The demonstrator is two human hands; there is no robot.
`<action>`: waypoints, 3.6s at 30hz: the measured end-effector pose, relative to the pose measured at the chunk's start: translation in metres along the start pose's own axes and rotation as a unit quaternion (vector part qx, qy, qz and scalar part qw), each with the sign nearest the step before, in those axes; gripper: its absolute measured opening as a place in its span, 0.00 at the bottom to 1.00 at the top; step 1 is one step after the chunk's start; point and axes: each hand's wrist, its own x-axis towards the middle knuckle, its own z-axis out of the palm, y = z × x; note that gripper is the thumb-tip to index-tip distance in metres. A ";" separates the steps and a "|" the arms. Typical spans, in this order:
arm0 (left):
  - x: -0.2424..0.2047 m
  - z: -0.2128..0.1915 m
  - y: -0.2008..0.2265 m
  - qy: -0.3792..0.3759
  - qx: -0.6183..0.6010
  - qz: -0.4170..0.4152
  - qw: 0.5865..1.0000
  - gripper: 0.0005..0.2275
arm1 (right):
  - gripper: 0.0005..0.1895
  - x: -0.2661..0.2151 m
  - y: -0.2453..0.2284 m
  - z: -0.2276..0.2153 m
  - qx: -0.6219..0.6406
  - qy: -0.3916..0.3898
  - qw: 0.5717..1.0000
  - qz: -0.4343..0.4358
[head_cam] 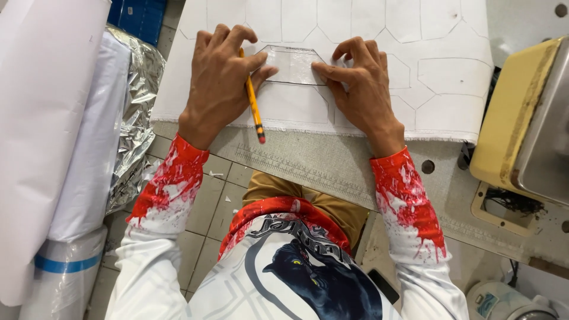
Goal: The person uses a pencil and a stencil to draw geometric patterns on a large sheet of white paper placed on a table. They repeatedly position the stencil, trace its outline, and reposition it to create a continuous tessellated design across the paper.
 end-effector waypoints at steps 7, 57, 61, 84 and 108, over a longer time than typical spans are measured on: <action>0.014 0.026 0.030 -0.033 0.016 0.018 0.999 0.23 | 0.07 0.000 0.000 0.000 0.010 0.001 1.000 0.009; 0.002 0.053 0.068 -0.007 0.009 -0.033 0.999 0.21 | 0.07 -0.008 0.013 -0.024 0.158 0.000 0.981 0.108; 0.002 0.045 0.071 0.014 0.018 -0.031 0.999 0.21 | 0.14 0.000 -0.003 -0.009 0.166 0.005 0.983 0.080; -0.001 0.035 0.096 -0.037 0.020 -0.098 0.994 0.25 | 0.09 0.004 -0.007 -0.004 0.176 -0.001 0.978 0.115; -0.001 0.039 0.093 -0.023 -0.041 -0.100 0.994 0.25 | 0.12 0.005 -0.010 -0.004 0.196 0.026 0.973 0.121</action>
